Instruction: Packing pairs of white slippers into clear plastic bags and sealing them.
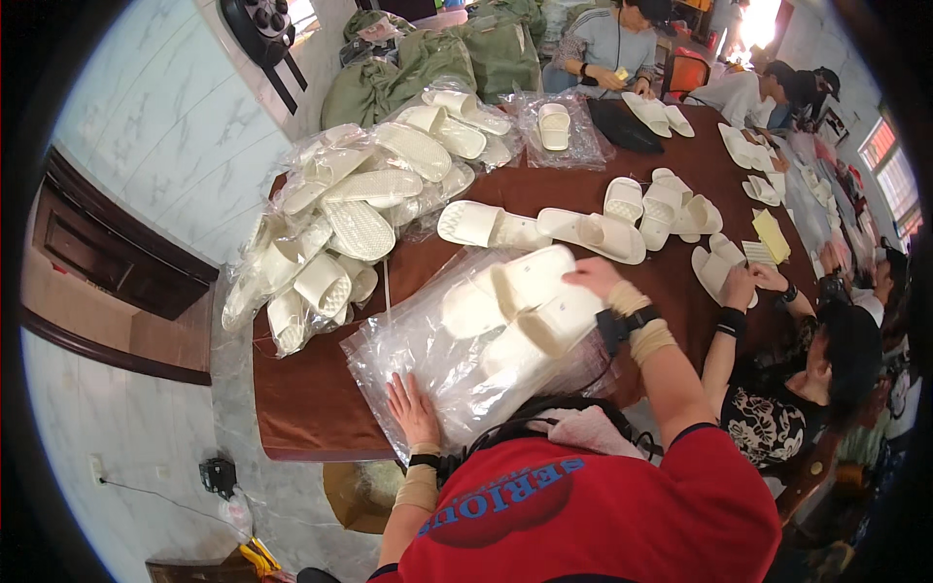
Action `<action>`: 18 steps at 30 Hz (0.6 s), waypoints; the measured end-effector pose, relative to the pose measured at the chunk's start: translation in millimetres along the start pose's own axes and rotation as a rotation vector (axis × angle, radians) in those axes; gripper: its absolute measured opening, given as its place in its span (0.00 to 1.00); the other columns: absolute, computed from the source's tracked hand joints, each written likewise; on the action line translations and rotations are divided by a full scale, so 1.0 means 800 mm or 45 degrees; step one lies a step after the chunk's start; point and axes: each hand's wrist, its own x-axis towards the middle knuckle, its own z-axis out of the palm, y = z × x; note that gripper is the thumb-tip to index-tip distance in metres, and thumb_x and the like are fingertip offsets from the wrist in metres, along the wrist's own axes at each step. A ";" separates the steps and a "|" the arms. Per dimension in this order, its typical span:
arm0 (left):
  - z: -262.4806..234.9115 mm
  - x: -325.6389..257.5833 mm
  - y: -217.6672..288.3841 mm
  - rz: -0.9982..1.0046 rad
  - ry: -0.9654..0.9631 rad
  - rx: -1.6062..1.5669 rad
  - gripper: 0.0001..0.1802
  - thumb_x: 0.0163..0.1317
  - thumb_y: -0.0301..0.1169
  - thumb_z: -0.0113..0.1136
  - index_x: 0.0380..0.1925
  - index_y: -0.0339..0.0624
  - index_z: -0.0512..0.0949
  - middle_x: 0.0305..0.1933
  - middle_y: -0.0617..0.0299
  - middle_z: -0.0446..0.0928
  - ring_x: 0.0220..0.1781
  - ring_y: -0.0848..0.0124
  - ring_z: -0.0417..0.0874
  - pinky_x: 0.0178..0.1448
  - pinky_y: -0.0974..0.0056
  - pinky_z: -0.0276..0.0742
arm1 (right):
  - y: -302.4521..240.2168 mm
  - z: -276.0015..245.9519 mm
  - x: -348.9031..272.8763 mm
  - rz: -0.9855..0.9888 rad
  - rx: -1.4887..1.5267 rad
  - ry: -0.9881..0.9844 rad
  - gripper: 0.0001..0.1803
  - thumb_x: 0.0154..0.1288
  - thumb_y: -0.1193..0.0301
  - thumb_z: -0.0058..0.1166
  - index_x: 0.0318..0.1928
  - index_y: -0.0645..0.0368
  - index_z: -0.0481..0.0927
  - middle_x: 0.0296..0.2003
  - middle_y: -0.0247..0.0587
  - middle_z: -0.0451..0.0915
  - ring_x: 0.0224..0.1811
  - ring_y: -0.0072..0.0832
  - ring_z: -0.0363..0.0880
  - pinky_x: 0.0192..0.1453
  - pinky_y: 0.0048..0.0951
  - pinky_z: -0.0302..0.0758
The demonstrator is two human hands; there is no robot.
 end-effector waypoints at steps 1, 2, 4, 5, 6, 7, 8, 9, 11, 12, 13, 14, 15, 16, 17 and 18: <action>-0.001 -0.001 -0.001 -0.006 -0.004 0.025 0.30 0.65 0.32 0.46 0.69 0.50 0.57 0.76 0.53 0.46 0.76 0.51 0.45 0.75 0.47 0.42 | -0.004 -0.022 -0.002 0.012 0.049 0.029 0.24 0.55 0.51 0.60 0.36 0.63 0.83 0.28 0.45 0.82 0.30 0.32 0.79 0.39 0.33 0.74; -0.002 -0.003 -0.003 -0.020 -0.003 0.029 0.30 0.65 0.32 0.46 0.69 0.50 0.57 0.76 0.53 0.46 0.76 0.51 0.45 0.75 0.47 0.42 | -0.013 -0.045 -0.004 0.021 0.100 0.054 0.24 0.55 0.51 0.60 0.36 0.64 0.82 0.27 0.45 0.81 0.30 0.31 0.79 0.38 0.32 0.73; -0.004 -0.002 -0.003 -0.014 -0.003 0.041 0.31 0.65 0.33 0.47 0.69 0.51 0.57 0.76 0.53 0.46 0.76 0.51 0.45 0.75 0.47 0.42 | -0.008 -0.094 -0.007 0.092 0.012 0.108 0.24 0.56 0.52 0.60 0.35 0.65 0.82 0.24 0.44 0.80 0.28 0.30 0.77 0.36 0.32 0.73; -0.003 0.000 0.000 -0.004 -0.004 0.039 0.31 0.65 0.33 0.47 0.69 0.51 0.57 0.76 0.53 0.46 0.76 0.51 0.45 0.75 0.47 0.42 | 0.016 -0.118 -0.008 0.085 0.022 0.232 0.24 0.56 0.53 0.60 0.34 0.66 0.81 0.24 0.44 0.79 0.28 0.30 0.77 0.36 0.32 0.72; -0.002 0.004 0.003 0.013 0.001 0.026 0.31 0.65 0.33 0.48 0.69 0.51 0.57 0.76 0.53 0.46 0.76 0.51 0.45 0.75 0.47 0.42 | 0.040 -0.139 -0.008 0.074 0.033 0.355 0.24 0.57 0.53 0.60 0.33 0.66 0.81 0.24 0.45 0.79 0.29 0.30 0.76 0.35 0.33 0.72; -0.001 0.005 0.004 0.024 0.005 0.018 0.31 0.65 0.33 0.48 0.69 0.51 0.56 0.76 0.53 0.46 0.76 0.51 0.45 0.75 0.47 0.42 | 0.053 -0.160 -0.008 0.175 -0.056 0.418 0.24 0.57 0.53 0.59 0.35 0.65 0.81 0.28 0.45 0.80 0.31 0.30 0.77 0.38 0.32 0.72; -0.002 0.004 0.006 0.026 0.004 0.021 0.31 0.65 0.33 0.48 0.69 0.51 0.56 0.76 0.53 0.46 0.76 0.51 0.45 0.75 0.47 0.42 | 0.059 -0.175 -0.011 0.277 -0.147 0.480 0.25 0.57 0.52 0.59 0.38 0.65 0.81 0.32 0.46 0.80 0.34 0.31 0.77 0.40 0.31 0.73; -0.004 0.006 0.005 0.013 -0.023 -0.043 0.32 0.65 0.34 0.48 0.69 0.51 0.56 0.76 0.53 0.45 0.76 0.51 0.45 0.75 0.47 0.42 | 0.051 -0.171 -0.008 0.269 -0.139 0.475 0.25 0.57 0.52 0.59 0.38 0.65 0.81 0.32 0.46 0.80 0.34 0.31 0.77 0.40 0.31 0.73; -0.012 0.009 -0.002 0.009 -0.073 -0.174 0.31 0.66 0.37 0.49 0.69 0.50 0.58 0.76 0.52 0.45 0.76 0.50 0.45 0.74 0.48 0.43 | 0.019 -0.151 -0.009 -0.108 -1.095 1.319 0.22 0.62 0.56 0.56 0.47 0.62 0.79 0.42 0.47 0.79 0.42 0.29 0.77 0.48 0.30 0.73; -0.016 0.012 -0.010 -0.005 -0.069 -0.162 0.31 0.66 0.37 0.49 0.69 0.50 0.58 0.76 0.52 0.45 0.76 0.50 0.45 0.74 0.48 0.43 | -0.018 -0.145 -0.009 -0.118 -1.082 1.309 0.22 0.62 0.56 0.56 0.47 0.62 0.79 0.42 0.47 0.79 0.42 0.29 0.77 0.48 0.30 0.73; -0.024 0.012 -0.019 0.000 -0.080 -0.424 0.30 0.66 0.38 0.50 0.68 0.49 0.59 0.76 0.52 0.45 0.76 0.50 0.45 0.74 0.49 0.44 | -0.073 -0.141 -0.017 -0.245 -0.602 1.096 0.21 0.64 0.59 0.53 0.50 0.61 0.78 0.45 0.46 0.78 0.45 0.30 0.77 0.51 0.30 0.72; -0.033 0.010 -0.021 0.015 -0.096 -0.690 0.29 0.67 0.39 0.50 0.67 0.49 0.61 0.76 0.52 0.44 0.76 0.49 0.46 0.74 0.49 0.45 | -0.127 -0.140 -0.033 -0.343 -0.134 0.869 0.20 0.66 0.61 0.51 0.53 0.61 0.76 0.49 0.46 0.77 0.49 0.30 0.77 0.55 0.30 0.72; -0.049 0.014 -0.005 -0.036 -0.070 -0.792 0.25 0.66 0.36 0.52 0.63 0.46 0.67 0.75 0.52 0.48 0.75 0.49 0.49 0.74 0.51 0.48 | -0.168 -0.139 -0.050 -0.359 0.192 0.640 0.19 0.66 0.64 0.50 0.53 0.61 0.76 0.49 0.45 0.77 0.50 0.31 0.76 0.55 0.30 0.72; -0.060 0.013 -0.007 -0.050 -0.073 -0.781 0.25 0.66 0.36 0.52 0.63 0.46 0.67 0.75 0.52 0.48 0.75 0.49 0.49 0.74 0.51 0.48 | -0.211 -0.133 -0.063 -0.381 0.523 0.389 0.18 0.67 0.66 0.48 0.53 0.62 0.76 0.50 0.45 0.78 0.51 0.32 0.76 0.55 0.30 0.72; -0.069 0.009 -0.012 0.009 -0.062 -0.603 0.24 0.65 0.34 0.53 0.61 0.45 0.69 0.74 0.52 0.50 0.75 0.50 0.51 0.73 0.51 0.49 | -0.249 -0.125 -0.078 -0.520 0.537 0.223 0.18 0.68 0.67 0.47 0.54 0.62 0.76 0.50 0.44 0.78 0.51 0.32 0.76 0.55 0.29 0.71; -0.078 0.005 -0.013 0.065 -0.054 -0.426 0.22 0.64 0.32 0.54 0.59 0.44 0.72 0.74 0.52 0.52 0.74 0.51 0.52 0.73 0.51 0.50 | -0.283 -0.116 -0.093 -0.654 0.552 0.052 0.18 0.68 0.68 0.46 0.55 0.63 0.75 0.50 0.44 0.78 0.51 0.32 0.76 0.56 0.29 0.71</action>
